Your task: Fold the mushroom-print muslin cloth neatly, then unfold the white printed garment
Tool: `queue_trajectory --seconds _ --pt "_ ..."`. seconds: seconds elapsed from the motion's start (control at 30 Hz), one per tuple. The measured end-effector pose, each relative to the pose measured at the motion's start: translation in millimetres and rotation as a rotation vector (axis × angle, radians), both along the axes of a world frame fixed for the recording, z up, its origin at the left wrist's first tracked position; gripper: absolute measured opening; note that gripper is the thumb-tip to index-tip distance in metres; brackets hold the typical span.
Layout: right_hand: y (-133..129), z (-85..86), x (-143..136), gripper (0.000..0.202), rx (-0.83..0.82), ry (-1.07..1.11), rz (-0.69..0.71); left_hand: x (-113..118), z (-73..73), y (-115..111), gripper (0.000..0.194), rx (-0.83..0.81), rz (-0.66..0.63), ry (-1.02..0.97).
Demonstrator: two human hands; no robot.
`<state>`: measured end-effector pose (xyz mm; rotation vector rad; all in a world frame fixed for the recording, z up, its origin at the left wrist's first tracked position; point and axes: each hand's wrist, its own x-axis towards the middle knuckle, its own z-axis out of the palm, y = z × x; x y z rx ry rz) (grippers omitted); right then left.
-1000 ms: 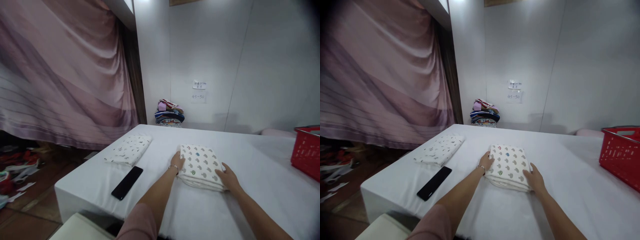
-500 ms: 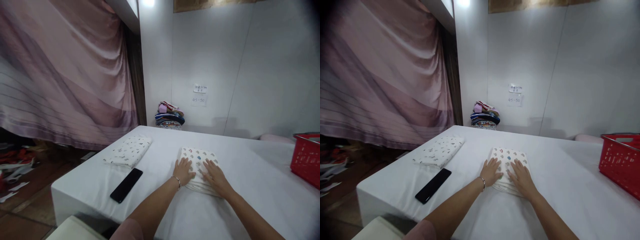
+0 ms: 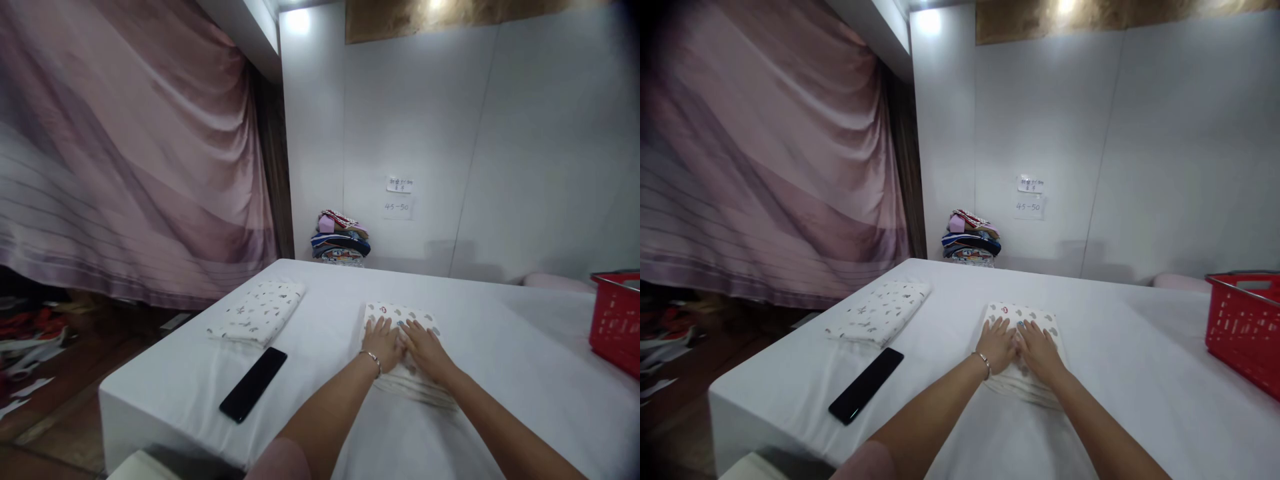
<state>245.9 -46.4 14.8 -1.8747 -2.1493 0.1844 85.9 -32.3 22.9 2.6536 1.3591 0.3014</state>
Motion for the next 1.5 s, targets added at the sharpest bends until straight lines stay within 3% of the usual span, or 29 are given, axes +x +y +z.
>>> queue_trajectory --seconds 0.2,0.33,0.53,0.67,0.8,1.0,1.1,1.3,1.5 --pt "37 5.5 -4 0.056 0.045 -0.019 -0.017 -4 -27.0 -2 0.066 -0.070 0.018 -0.015" --pt "56 -1.4 -1 0.055 0.095 -0.073 -0.044 -6 -26.3 -3 0.067 -0.087 0.006 -0.059" --pt "62 -34.2 20 0.053 0.076 -0.119 -0.042 -9 -30.0 -2 0.065 -0.103 0.009 -0.088" --pt "60 -42.8 23 0.054 0.096 -0.138 -0.045 -1 -16.9 15 0.064 -0.223 0.017 -0.068" --pt "59 -42.0 20 0.056 0.100 -0.177 -0.049 7 -1.3 37 0.066 -0.125 0.107 -0.103" --pt "70 -30.8 25 0.055 -0.005 -0.148 -0.059 4 -22.1 44 0.075 -0.160 0.138 0.008" --pt "75 -27.5 35 0.054 0.033 -0.144 -0.103 4 -28.4 45 0.077 -0.161 0.136 0.011" --pt "67 -33.9 47 0.058 -0.030 -0.079 -0.155 9 -24.2 47 0.069 -0.159 0.146 0.033" --pt "68 -22.9 47 0.057 -0.113 0.006 -0.147 12 -21.3 48 0.070 -0.210 0.150 0.068"
